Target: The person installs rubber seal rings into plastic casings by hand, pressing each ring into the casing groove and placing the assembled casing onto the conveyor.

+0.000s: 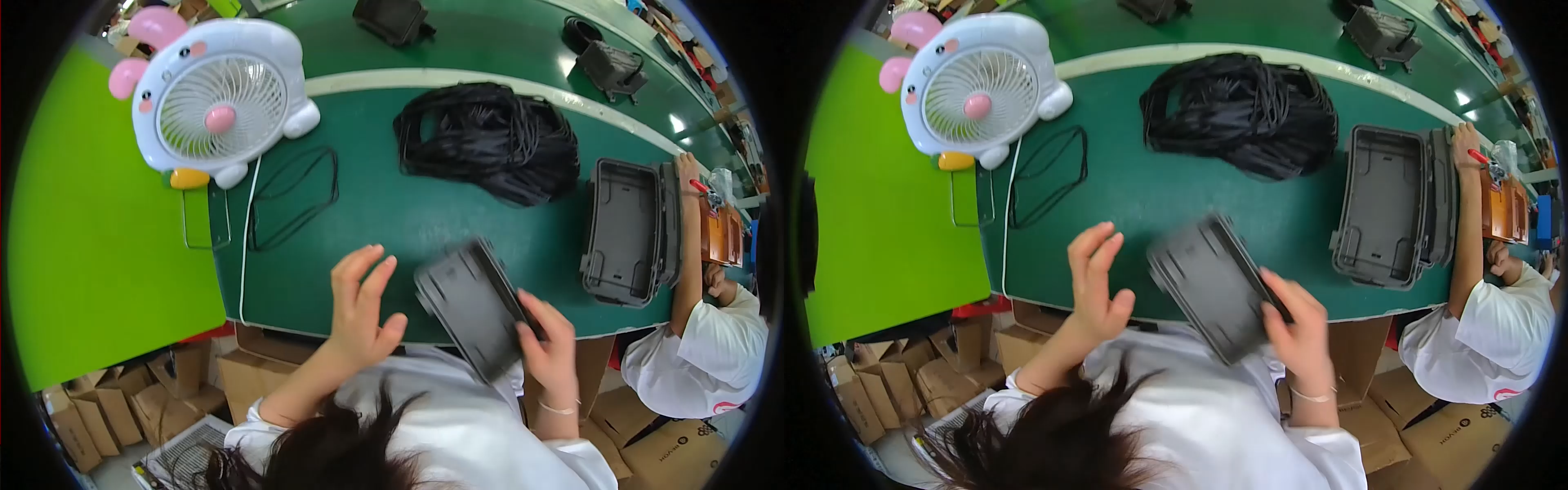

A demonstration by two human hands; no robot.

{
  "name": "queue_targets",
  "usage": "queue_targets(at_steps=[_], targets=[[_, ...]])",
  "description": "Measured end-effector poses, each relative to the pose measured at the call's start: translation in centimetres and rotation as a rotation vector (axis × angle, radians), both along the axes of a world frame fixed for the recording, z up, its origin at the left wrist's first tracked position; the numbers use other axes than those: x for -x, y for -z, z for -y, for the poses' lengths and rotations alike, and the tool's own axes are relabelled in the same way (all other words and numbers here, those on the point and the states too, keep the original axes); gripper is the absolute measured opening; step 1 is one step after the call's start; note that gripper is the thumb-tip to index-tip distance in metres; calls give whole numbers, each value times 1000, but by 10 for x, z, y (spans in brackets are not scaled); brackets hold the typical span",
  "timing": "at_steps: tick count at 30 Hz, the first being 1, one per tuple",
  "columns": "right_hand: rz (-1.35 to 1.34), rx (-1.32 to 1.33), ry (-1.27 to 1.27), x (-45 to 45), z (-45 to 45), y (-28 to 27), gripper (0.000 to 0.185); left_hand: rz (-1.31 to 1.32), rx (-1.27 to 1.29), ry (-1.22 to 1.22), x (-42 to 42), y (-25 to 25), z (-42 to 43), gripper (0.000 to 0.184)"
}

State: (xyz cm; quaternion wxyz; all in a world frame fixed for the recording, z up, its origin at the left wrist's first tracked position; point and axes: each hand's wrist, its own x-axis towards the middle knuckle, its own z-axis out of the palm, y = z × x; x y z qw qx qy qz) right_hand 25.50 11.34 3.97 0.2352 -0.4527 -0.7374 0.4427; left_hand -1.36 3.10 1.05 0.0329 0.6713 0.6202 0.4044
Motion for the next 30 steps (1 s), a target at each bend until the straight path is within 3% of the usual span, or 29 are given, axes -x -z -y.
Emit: queue_targets(at_steps=[3,5,6,7,9,11,13,14,15,19,23,25,27,30], targets=[[-15,189,7,-88,4,-2,41,-88,-27,20,39,-27,-54,50],[-63,597,302,-149,19,10,39,-21,-8,-12,56,-36,-109,47],[-49,634,330,-185,23,24,32,1,23,-24,66,-33,-141,48],[-38,662,362,-214,29,48,26,23,45,-33,79,-25,-176,48],[-307,940,761,-248,50,101,28,-68,-1,-167,102,4,-253,52],[-394,861,1146,-308,104,198,39,-20,-38,-219,115,26,-321,57],[-331,1075,1397,-327,120,286,29,-29,-55,-343,112,34,-365,52],[-393,1256,1450,-324,119,314,23,61,106,-363,109,27,-381,47],[-353,1318,1416,-303,117,322,18,149,276,-386,107,23,-388,42],[-36,1352,915,-207,83,286,20,-95,254,-505,104,32,-398,27],[271,1175,447,-148,54,226,22,33,-93,-420,110,-6,-370,21],[399,1081,264,-131,51,206,24,207,-254,-369,103,-48,-326,23],[527,977,98,-120,49,189,25,471,-171,-223,95,-90,-262,24],[653,838,-108,-122,47,156,28,387,90,9,85,-125,-152,22]])
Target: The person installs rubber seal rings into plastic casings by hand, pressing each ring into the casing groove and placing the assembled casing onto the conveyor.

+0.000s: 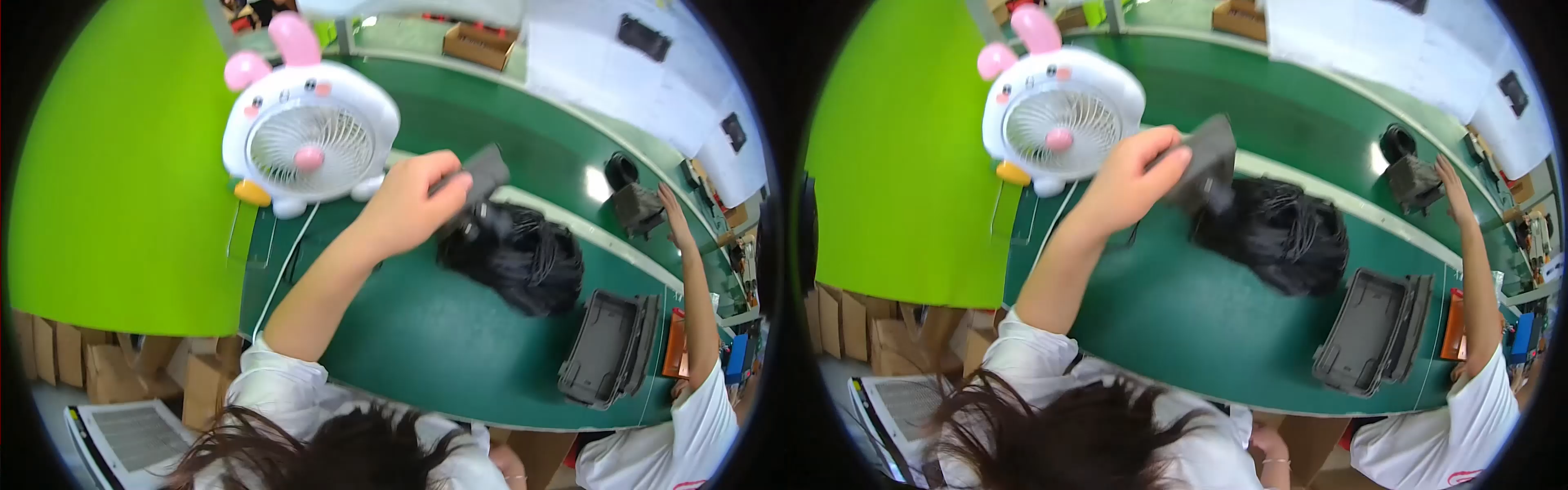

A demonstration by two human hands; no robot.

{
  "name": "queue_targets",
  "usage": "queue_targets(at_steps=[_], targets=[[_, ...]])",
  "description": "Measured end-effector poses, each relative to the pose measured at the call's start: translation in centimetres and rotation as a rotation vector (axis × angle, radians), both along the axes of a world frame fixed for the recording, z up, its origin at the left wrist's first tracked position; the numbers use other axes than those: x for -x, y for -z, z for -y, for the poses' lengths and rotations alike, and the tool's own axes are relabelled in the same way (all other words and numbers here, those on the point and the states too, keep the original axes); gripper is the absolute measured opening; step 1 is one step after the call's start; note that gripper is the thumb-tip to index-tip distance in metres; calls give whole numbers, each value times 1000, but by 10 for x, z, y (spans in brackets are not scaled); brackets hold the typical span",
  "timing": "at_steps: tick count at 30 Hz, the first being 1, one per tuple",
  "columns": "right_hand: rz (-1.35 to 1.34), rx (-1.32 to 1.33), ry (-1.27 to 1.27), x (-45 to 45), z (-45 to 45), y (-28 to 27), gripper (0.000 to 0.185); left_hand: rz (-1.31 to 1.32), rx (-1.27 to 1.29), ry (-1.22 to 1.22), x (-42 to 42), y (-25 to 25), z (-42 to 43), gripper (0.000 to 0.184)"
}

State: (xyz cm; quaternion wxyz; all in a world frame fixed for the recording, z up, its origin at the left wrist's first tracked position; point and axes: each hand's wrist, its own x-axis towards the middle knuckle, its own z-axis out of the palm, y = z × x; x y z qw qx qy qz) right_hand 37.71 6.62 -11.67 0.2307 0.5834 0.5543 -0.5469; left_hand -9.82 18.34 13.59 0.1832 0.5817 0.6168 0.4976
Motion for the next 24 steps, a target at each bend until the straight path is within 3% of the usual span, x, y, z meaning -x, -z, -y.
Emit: queue_targets(at_steps=[2,3,4,5,6,8,9,10,12,14,17,19,21,24], targets=[[-194,-89,-76,-8,-4,-17,27,-224,122,145,-11,-7,68,19],[-153,-171,-342,3,-14,-48,29,-373,122,211,-19,-4,94,17],[-90,-81,-457,21,-22,-76,29,-543,236,295,-32,-4,117,17],[-282,-56,-411,39,-29,-110,27,-714,347,383,-46,-2,135,17],[-469,160,-329,38,-37,-115,32,-700,367,433,-58,10,147,18],[-865,82,-308,105,-49,-183,29,-661,419,572,-79,41,151,20],[-916,33,-239,122,-51,-193,26,-637,445,656,-91,55,147,20],[-939,-90,-117,145,-48,-201,22,-555,454,561,-104,71,143,20],[-953,-490,-89,197,-51,-209,14,-421,429,430,-117,80,141,24],[-1035,-531,25,234,-58,-214,13,-329,366,363,-117,76,141,31],[-1084,-585,-72,281,-81,-225,13,-530,366,447,-83,63,150,43],[-989,-576,-105,310,-104,-219,13,-588,620,570,-64,56,153,58],[-836,-662,-228,344,-126,-200,16,-596,651,691,-57,57,152,67],[-654,-994,-449,393,-156,-146,28,-747,583,671,-59,64,159,76]])
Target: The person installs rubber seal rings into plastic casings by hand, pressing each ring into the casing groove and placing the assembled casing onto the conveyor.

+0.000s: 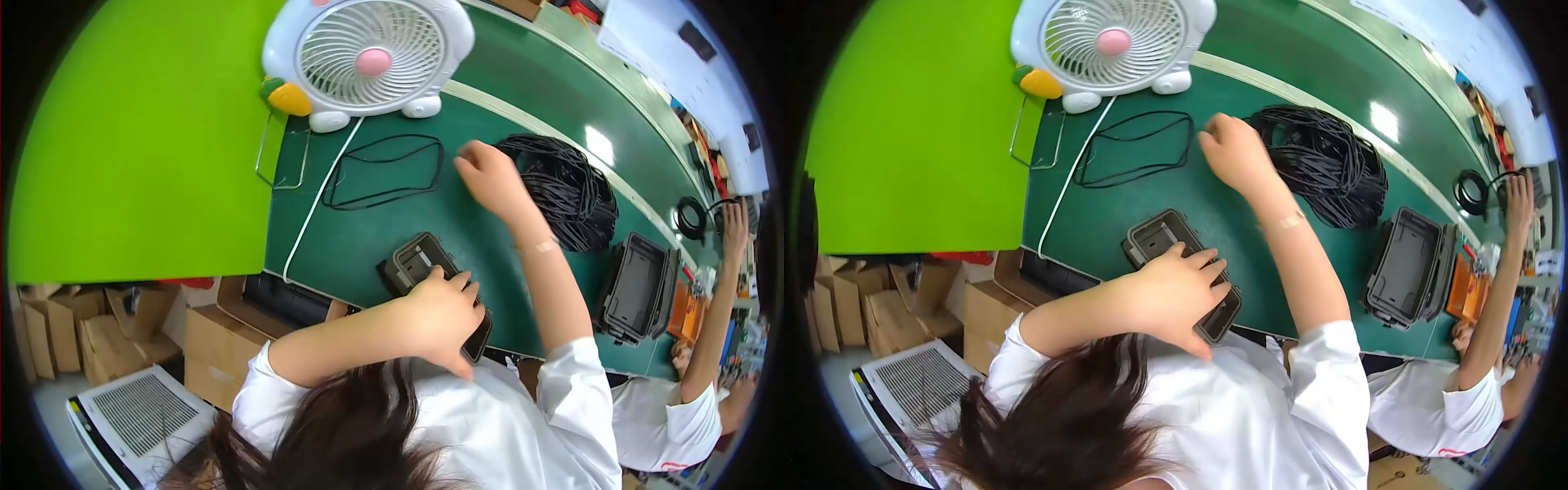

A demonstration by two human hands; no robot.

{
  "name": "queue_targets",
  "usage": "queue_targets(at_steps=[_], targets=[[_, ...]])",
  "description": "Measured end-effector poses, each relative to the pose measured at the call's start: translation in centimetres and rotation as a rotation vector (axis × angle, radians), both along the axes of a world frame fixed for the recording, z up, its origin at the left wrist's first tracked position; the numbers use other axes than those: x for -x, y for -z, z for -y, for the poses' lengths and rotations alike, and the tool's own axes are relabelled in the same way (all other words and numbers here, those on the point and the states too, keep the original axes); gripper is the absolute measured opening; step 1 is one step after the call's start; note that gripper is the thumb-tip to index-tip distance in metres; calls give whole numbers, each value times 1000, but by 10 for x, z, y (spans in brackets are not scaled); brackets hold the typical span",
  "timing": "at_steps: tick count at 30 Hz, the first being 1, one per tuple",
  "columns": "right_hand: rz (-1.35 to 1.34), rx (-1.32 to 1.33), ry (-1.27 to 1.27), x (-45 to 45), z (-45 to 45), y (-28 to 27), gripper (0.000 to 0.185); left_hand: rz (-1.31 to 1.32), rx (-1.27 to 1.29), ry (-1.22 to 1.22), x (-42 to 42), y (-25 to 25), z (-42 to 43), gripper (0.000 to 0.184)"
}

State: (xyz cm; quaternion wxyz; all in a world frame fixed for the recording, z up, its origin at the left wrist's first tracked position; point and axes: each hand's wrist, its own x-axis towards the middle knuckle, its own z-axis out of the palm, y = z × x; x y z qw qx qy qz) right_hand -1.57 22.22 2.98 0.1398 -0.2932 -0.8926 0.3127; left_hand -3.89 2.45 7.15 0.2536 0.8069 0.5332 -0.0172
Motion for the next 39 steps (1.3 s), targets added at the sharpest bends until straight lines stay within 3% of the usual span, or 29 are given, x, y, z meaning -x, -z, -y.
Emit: queue_targets(at_steps=[2,5,8,11,15,18,19,20,22,24,25,27,28,29,31,34,37,38,39], targets=[[40,-157,73,26,-5,27,32,32,-93,2,3,5,7,82],[92,-277,113,48,2,28,24,72,-232,-124,-6,25,11,95],[135,-323,45,60,-10,39,16,23,-414,-354,-26,37,10,103],[199,-423,-75,53,-13,24,12,11,-452,-397,-35,42,2,103],[-108,-468,-255,41,-1,-3,8,78,-388,-417,-39,35,-4,105],[-386,-124,-342,17,25,-60,9,526,-567,-431,-25,26,3,80],[-407,-141,-343,6,31,-74,10,678,-631,-449,-17,23,5,73],[-426,-155,-339,-8,38,-86,11,699,-871,-528,-5,21,10,60],[-439,-155,-379,-33,51,-92,15,400,-1208,-700,16,9,9,63],[-439,-42,-490,-52,66,-94,19,277,-1120,-817,32,2,-9,66],[-461,-109,-563,-60,72,-95,20,370,-1078,-752,43,1,-16,43],[-551,-94,-532,-86,74,-99,16,383,-984,-677,66,17,-18,24],[-701,160,-381,-105,80,-93,13,577,-1001,-763,64,8,-18,10],[-845,411,-223,-124,86,-86,10,721,-919,-745,70,10,-10,7],[-839,906,-32,-159,90,-83,6,1542,-29,-735,72,-2,14,6],[-572,1074,287,-187,90,-47,5,1499,435,-744,87,-1,37,9],[-504,1024,425,-192,98,-33,6,840,65,-988,74,21,23,10],[-525,1038,433,-193,96,-34,7,671,-217,-955,71,28,20,10],[-550,1050,440,-195,95,-37,8,839,-323,-957,72,38,19,7]])
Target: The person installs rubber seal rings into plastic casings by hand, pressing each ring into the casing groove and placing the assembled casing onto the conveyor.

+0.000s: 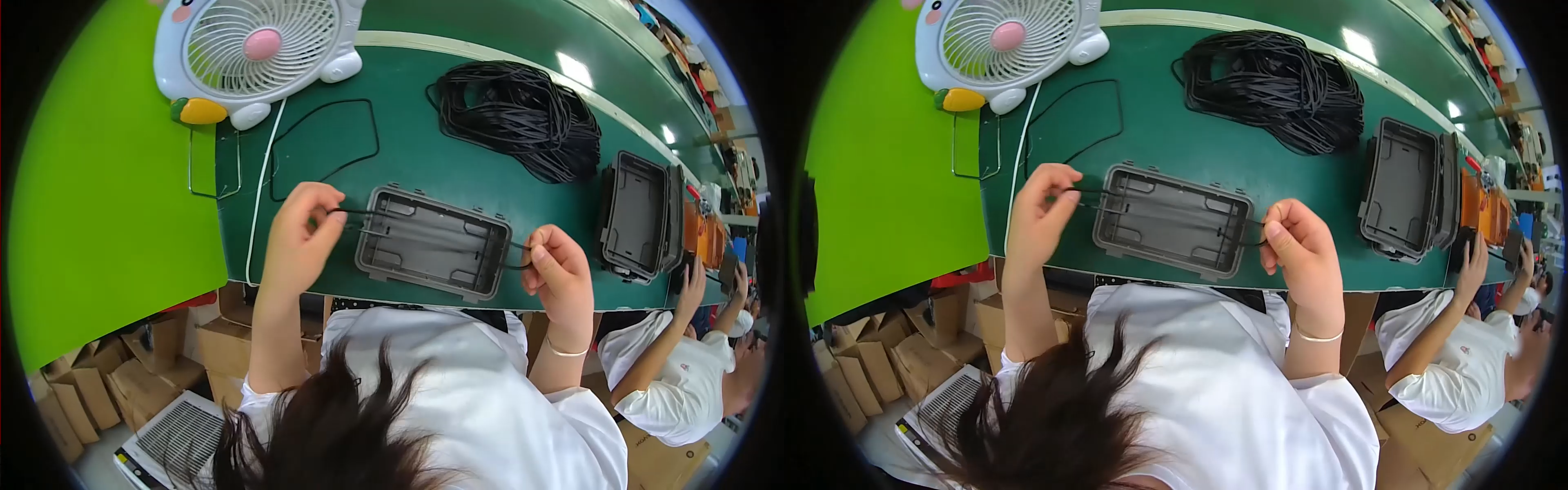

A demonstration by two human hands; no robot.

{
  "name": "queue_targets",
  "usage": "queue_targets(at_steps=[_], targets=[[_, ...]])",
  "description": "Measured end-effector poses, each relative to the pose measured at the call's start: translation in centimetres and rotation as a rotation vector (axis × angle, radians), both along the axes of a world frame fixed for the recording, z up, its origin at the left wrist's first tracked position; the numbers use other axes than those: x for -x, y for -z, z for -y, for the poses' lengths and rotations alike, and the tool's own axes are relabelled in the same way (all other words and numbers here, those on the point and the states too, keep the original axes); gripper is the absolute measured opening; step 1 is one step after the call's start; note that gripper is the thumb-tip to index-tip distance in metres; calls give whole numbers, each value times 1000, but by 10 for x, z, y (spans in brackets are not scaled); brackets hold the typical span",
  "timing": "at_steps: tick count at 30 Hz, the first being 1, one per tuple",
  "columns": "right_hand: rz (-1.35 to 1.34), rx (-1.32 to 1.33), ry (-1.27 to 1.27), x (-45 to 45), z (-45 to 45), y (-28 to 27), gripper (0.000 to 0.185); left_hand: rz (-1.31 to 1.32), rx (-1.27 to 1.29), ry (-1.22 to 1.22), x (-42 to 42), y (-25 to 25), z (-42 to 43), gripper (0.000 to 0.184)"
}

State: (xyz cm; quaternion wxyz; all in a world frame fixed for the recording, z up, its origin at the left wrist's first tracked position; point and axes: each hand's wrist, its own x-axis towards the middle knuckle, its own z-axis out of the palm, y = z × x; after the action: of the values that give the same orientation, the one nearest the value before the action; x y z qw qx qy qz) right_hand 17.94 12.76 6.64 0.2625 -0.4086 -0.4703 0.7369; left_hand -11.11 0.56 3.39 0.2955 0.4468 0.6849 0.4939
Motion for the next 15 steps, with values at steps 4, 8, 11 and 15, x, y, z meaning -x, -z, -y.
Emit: queue_targets(at_steps=[4,8,11,15], targets=[[217,-184,-48,-9,-13,9,11,554,12,30,4,-1,12,5],[216,-220,-118,4,-20,30,11,614,291,95,-1,6,15,10],[278,-392,-36,13,-25,50,10,470,366,110,-11,6,13,13],[155,-205,42,21,-21,50,5,381,358,80,-16,5,17,12]])
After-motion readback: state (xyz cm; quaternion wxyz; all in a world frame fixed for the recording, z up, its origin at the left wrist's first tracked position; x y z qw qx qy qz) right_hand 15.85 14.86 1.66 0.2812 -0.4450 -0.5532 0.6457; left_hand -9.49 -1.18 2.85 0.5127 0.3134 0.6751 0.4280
